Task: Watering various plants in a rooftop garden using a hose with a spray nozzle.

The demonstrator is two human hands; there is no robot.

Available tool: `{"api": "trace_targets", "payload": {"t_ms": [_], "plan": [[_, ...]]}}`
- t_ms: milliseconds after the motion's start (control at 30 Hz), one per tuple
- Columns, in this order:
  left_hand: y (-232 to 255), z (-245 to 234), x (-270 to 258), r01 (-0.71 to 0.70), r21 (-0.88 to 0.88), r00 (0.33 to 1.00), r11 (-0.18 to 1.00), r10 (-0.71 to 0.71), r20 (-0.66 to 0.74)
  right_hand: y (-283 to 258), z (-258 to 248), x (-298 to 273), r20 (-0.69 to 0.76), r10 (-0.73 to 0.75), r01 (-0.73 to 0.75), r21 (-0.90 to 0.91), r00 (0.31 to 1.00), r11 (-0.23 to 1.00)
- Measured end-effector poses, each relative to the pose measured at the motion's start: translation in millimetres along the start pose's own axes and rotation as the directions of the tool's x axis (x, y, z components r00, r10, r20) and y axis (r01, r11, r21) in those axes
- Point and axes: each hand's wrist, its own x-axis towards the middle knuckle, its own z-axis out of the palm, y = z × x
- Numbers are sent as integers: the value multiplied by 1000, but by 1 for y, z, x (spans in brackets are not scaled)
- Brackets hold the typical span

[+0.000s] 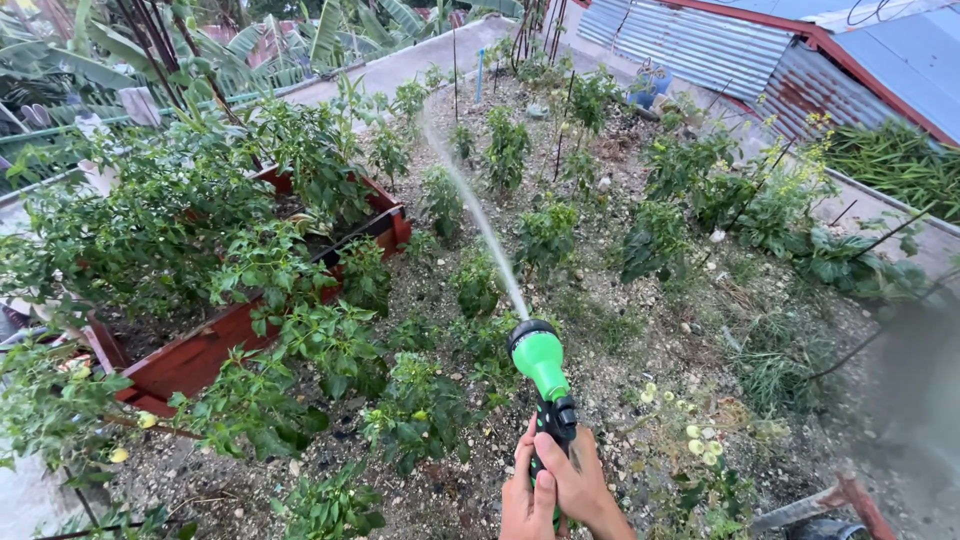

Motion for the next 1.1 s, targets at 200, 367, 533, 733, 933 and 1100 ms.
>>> {"api": "trace_targets", "payload": {"t_ms": [200, 367, 533, 733, 933, 1100], "plan": [[-7, -7, 4, -37, -5, 990, 999, 37, 133, -6, 0, -8, -69, -138, 134, -60, 988, 989], [-29, -19, 12, -244, 26, 940, 970, 230, 251, 4, -2, -16, -163, -217, 197, -131, 962, 972], [-46, -26, 17, -223, 55, 921, 973, 192, 340, 16, -5, -17, -177, -153, 138, -93, 972, 986], [-42, -5, 19, -166, 101, 968, 981, 142, 207, 7, -12, -9, -174, -193, 169, -144, 966, 975], [-70, -1, 16, -243, 118, 965, 963, 228, 128, 2, -15, -5, -96, -169, 166, -36, 981, 985], [-54, -2, 17, -235, 107, 970, 966, 226, 93, 42, -19, 0, -110, -89, 80, -77, 990, 994]]}}
